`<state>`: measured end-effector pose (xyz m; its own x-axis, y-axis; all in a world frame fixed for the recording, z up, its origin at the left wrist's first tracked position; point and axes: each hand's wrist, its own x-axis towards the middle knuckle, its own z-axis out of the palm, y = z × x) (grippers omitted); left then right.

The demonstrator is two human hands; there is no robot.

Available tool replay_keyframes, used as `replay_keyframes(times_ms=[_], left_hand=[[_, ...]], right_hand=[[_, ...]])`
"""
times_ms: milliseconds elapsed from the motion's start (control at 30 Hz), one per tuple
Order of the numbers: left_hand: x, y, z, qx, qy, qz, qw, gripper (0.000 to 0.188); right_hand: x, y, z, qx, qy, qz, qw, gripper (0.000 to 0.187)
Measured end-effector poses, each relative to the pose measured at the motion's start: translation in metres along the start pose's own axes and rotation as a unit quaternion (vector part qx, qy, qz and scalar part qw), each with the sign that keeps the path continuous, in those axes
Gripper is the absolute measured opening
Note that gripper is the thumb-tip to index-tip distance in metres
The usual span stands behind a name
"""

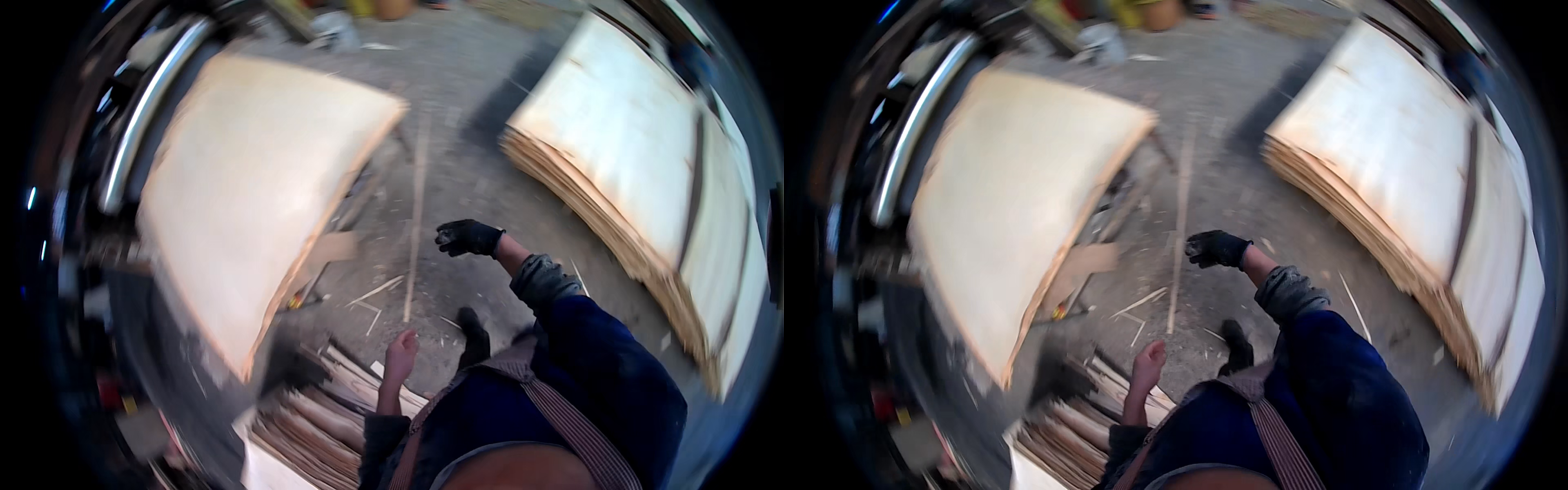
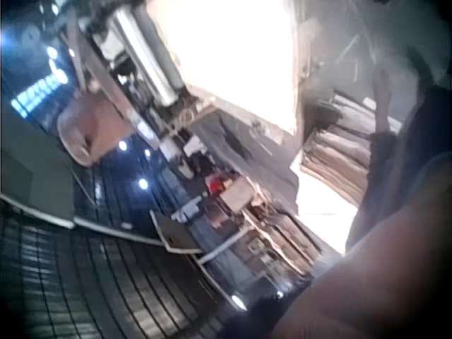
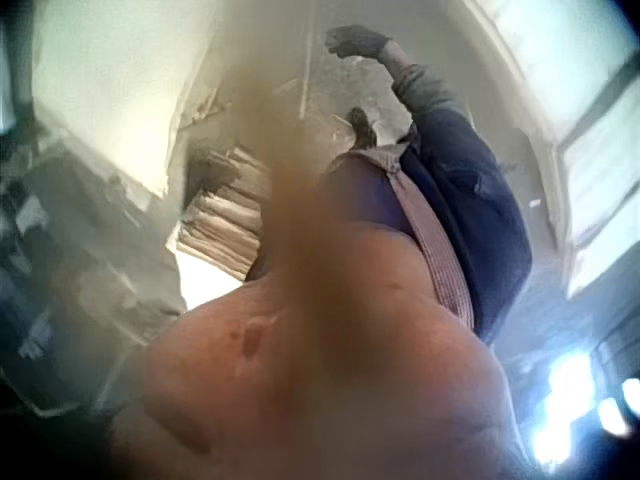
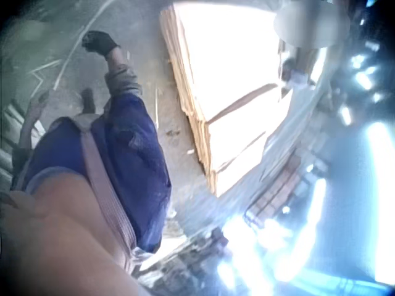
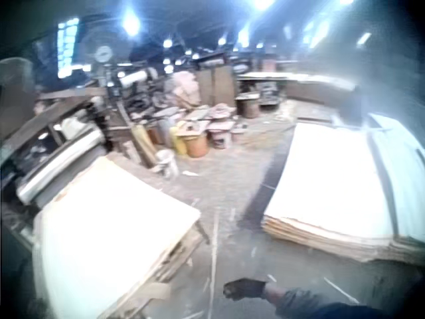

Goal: The person places multiple thin wood veneer sheets onto a glue-coated panel emerging from a roller machine, aligning them side-by-side to cover the surface, and then stacks the assembled panels.

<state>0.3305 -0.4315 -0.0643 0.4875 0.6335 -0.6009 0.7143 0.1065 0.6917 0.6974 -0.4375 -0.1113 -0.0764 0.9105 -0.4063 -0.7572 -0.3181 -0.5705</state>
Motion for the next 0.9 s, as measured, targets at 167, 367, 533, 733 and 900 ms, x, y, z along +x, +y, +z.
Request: replay_keyframes(times_ms=[167,367,533,733,900], left_hand=[[0.028,0.051,0.060,0.083,-0.184,0.048,0.978,0.030],[0.130,0.160,0.095,0.203,-0.207,0.087,0.953,0.033],[0.244,0.329,0.171,0.236,-0.190,0.147,0.942,0.036],[0.419,0.463,0.309,0.252,-0.106,0.240,0.931,0.045],[0.518,0.537,0.391,0.269,-0.093,0.208,0.936,0.047]], right_hand=[[-0.143,0.025,-0.194,0.257,0.223,-0.120,0.932,0.006],[-0.183,-0.061,-0.315,0.473,0.470,-0.224,0.710,0.059],[-0.172,-0.088,-0.393,0.622,0.458,-0.210,0.600,0.081],[-0.206,-0.077,-0.365,0.693,0.401,-0.179,0.572,0.040],[-0.256,-0.114,-0.304,0.707,0.250,-0.284,0.597,0.045]])
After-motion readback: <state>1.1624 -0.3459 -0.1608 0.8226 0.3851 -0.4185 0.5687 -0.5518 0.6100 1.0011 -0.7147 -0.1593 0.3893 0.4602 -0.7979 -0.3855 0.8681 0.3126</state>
